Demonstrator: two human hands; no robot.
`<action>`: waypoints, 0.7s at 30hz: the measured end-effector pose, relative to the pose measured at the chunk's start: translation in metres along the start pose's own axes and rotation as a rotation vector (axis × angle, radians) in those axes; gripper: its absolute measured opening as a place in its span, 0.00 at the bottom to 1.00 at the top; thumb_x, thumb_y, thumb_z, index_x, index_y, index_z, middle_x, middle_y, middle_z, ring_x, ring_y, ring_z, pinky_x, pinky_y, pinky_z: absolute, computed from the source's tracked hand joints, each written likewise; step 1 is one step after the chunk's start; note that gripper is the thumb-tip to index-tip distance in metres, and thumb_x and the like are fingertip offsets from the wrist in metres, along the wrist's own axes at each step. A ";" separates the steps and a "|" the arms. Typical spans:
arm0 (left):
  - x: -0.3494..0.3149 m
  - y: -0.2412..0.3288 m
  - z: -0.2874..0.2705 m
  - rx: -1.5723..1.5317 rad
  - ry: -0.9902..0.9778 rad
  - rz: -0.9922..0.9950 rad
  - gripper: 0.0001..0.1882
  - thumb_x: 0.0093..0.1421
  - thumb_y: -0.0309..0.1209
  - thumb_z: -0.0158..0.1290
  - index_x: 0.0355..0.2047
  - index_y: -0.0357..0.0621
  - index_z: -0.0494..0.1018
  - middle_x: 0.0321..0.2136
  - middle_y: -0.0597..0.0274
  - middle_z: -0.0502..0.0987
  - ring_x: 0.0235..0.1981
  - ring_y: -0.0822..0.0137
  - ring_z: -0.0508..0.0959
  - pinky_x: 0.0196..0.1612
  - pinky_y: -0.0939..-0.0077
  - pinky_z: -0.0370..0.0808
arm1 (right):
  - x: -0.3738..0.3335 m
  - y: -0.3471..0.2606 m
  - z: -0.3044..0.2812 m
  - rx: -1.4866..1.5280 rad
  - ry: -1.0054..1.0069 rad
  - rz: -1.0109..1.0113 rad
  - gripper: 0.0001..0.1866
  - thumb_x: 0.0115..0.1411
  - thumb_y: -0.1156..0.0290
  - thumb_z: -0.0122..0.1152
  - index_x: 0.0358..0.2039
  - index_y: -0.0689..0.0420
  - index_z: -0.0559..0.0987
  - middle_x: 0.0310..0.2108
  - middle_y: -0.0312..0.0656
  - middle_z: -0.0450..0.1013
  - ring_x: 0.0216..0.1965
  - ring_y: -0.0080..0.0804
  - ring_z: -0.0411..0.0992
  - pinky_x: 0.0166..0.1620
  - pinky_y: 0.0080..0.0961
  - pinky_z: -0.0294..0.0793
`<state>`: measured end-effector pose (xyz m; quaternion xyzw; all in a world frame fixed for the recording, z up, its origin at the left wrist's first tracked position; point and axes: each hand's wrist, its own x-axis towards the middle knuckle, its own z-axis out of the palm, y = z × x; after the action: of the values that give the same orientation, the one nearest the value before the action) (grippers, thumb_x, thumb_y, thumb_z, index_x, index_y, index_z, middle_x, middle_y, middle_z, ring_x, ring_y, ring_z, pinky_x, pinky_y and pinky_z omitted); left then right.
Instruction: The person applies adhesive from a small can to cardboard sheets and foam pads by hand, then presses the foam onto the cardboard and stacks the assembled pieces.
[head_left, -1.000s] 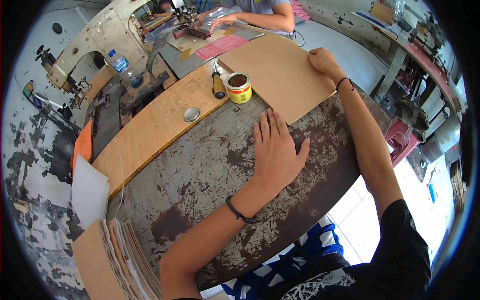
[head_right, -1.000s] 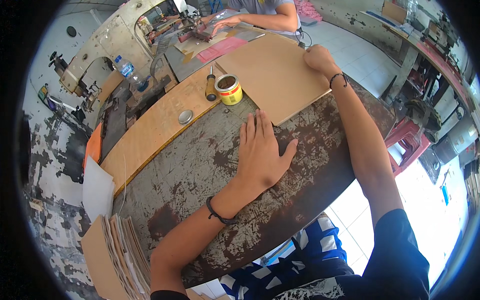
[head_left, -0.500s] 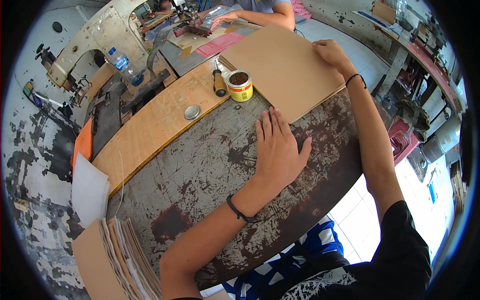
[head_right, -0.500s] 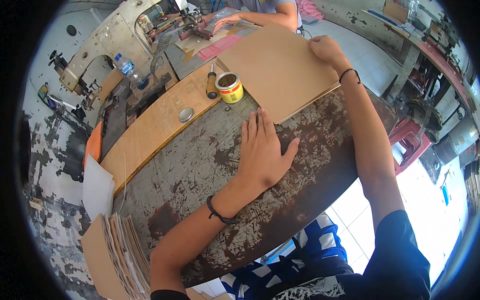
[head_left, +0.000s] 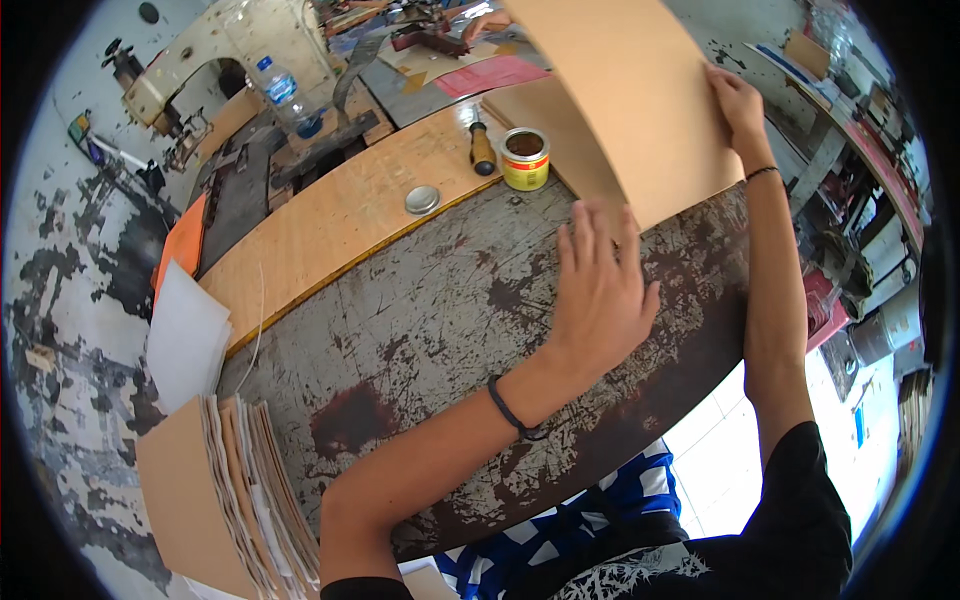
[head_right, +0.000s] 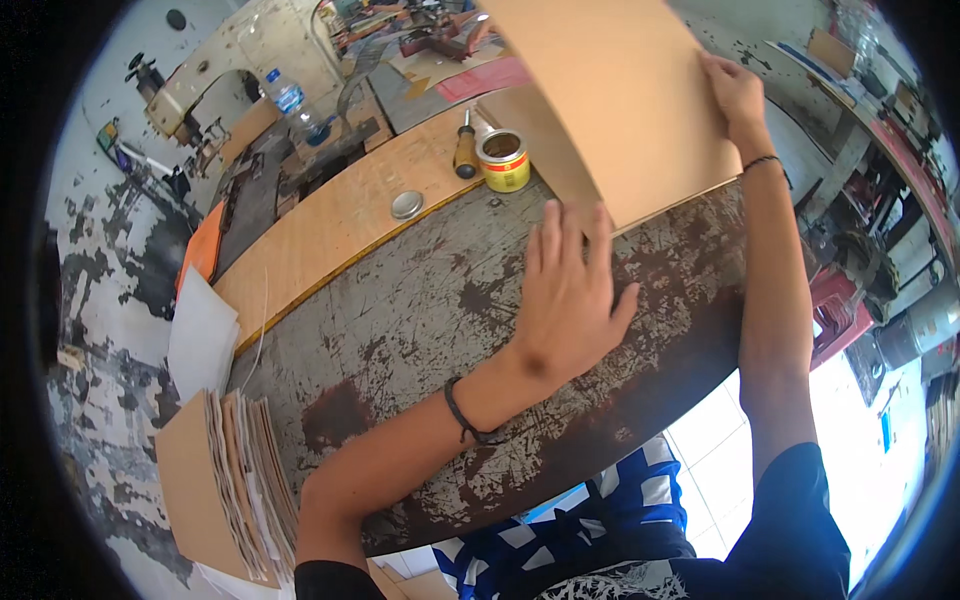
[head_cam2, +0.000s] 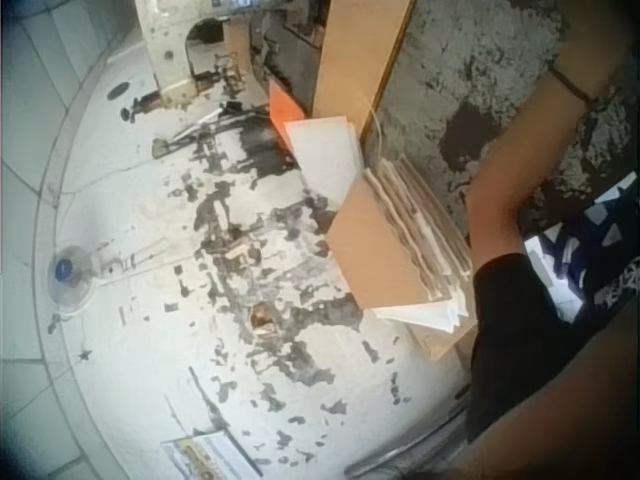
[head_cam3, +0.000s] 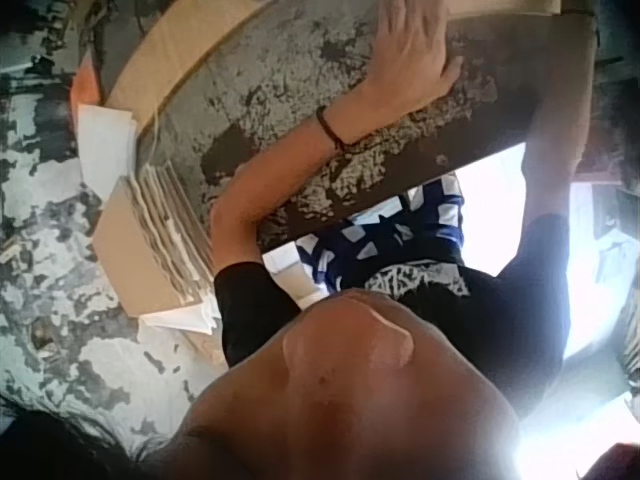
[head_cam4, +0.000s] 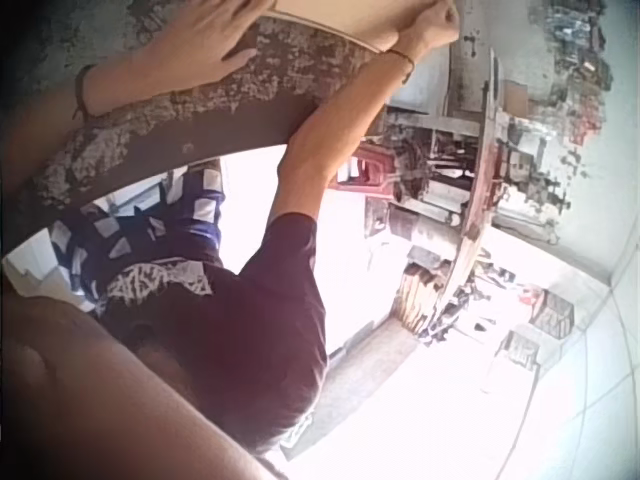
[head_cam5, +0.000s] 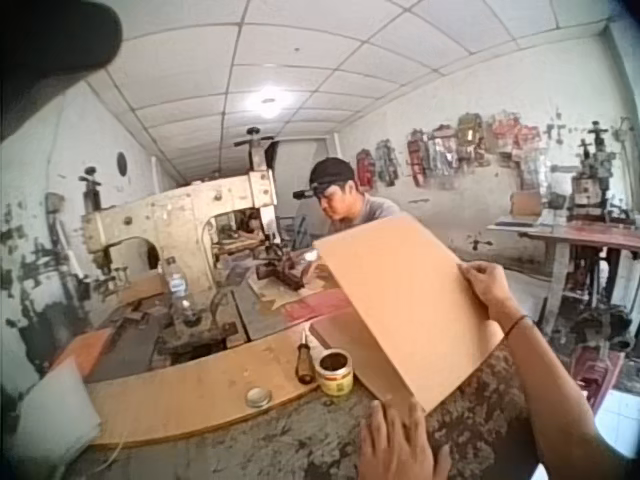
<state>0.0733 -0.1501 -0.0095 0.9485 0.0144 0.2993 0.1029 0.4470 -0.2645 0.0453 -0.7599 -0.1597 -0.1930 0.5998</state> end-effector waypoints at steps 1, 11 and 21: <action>-0.001 0.006 -0.005 0.002 0.032 0.058 0.38 0.62 0.41 0.54 0.63 0.24 0.58 0.56 0.28 0.65 0.62 0.33 0.62 0.66 0.41 0.56 | -0.002 -0.006 -0.003 0.076 0.011 0.003 0.20 0.60 0.53 0.68 0.44 0.56 0.86 0.36 0.36 0.82 0.37 0.21 0.76 0.44 0.21 0.74; -0.103 0.103 0.000 -0.558 -0.564 0.864 0.09 0.52 0.34 0.56 0.29 0.46 0.82 0.34 0.58 0.79 0.44 0.59 0.75 0.54 0.58 0.69 | -0.094 -0.136 0.029 0.360 -0.665 -0.074 0.15 0.70 0.60 0.59 0.42 0.59 0.81 0.35 0.27 0.78 0.32 0.10 0.72 0.36 0.12 0.71; -0.111 0.101 -0.011 0.137 -0.779 0.875 0.06 0.51 0.33 0.60 0.28 0.47 0.84 0.23 0.71 0.82 0.27 0.62 0.80 0.36 0.53 0.73 | -0.243 -0.195 0.066 -0.206 -1.081 -0.455 0.18 0.65 0.64 0.62 0.41 0.70 0.81 0.25 0.48 0.78 0.30 0.31 0.77 0.37 0.29 0.75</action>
<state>-0.0275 -0.2571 -0.0423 0.9108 -0.3979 -0.0580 -0.0941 0.1486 -0.1586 0.0801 -0.7514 -0.5818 0.0829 0.3002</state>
